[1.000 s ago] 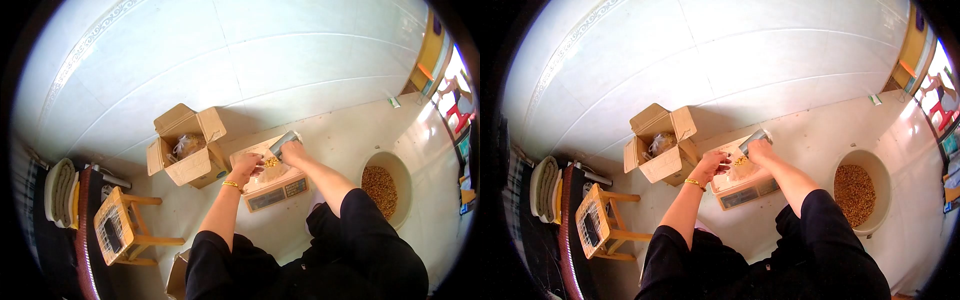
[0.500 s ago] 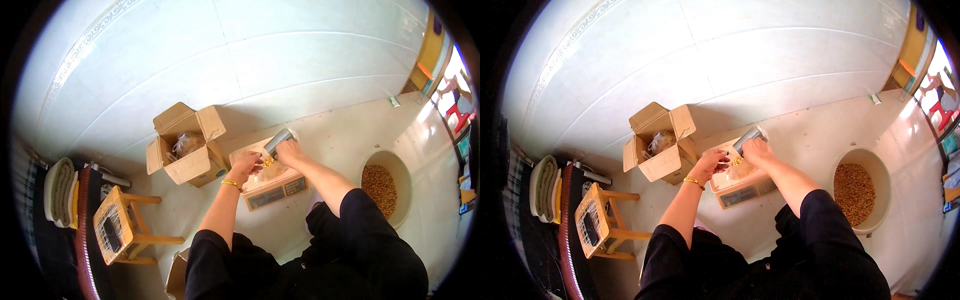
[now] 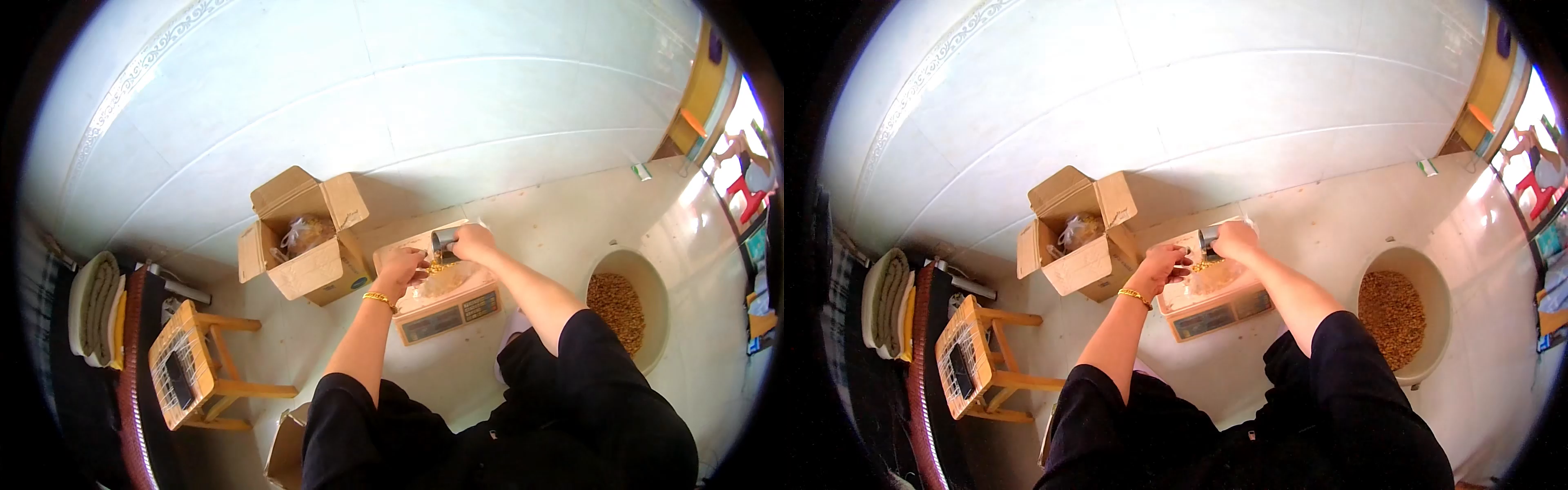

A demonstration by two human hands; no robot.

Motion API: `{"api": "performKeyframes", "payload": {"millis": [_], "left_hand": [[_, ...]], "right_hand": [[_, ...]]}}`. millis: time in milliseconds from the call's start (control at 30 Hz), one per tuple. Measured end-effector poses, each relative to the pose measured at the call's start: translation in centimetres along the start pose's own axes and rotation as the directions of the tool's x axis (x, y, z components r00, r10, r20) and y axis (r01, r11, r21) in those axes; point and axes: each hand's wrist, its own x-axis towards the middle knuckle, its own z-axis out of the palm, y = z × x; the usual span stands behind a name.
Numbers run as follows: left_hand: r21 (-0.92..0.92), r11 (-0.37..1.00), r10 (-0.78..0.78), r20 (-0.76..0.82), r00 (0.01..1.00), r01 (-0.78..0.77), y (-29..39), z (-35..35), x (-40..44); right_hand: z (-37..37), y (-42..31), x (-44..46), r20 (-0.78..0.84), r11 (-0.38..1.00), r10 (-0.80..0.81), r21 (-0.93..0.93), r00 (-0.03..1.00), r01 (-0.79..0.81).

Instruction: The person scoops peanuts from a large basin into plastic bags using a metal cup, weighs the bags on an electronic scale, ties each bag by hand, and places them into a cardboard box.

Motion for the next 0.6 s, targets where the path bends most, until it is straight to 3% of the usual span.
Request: {"api": "performKeyframes", "payload": {"millis": [133,233,367,433,533,600], "left_hand": [[-0.004,1.0,-0.009,0.004,1.0,0.009,0.1,-0.2,0.0],[-0.003,1.0,0.0,0.009,1.0,0.0,0.2,-0.2,-0.2],[-0.024,1.0,0.015,-0.008,1.0,-0.016,0.2,-0.4,0.0],[-0.026,0.999,0.029,0.003,1.0,-0.029,0.6,-0.1,0.1],[-0.003,0.999,0.047,-0.011,0.999,-0.047,1.1,0.0,-0.7],[0.022,0.995,0.09,0.092,0.992,-0.092,1.2,0.0,-1.4]], "right_hand": [[-1.5,1.2,0.6,0.087,0.972,0.157,0.164,0.984,-0.17],[-2.0,2.2,0.5,0.225,0.729,0.24,0.601,0.944,-0.328],[-3.9,2.4,0.5,0.308,0.526,0.248,0.753,0.918,-0.395],[-6.8,2.6,-0.3,0.297,0.536,0.202,0.764,0.933,-0.36],[-11.9,2.9,-2.0,0.11,0.391,0.105,0.909,0.988,-0.143],[-15.0,4.2,-4.4,0.023,0.38,0.106,0.923,0.994,-0.061]]}}
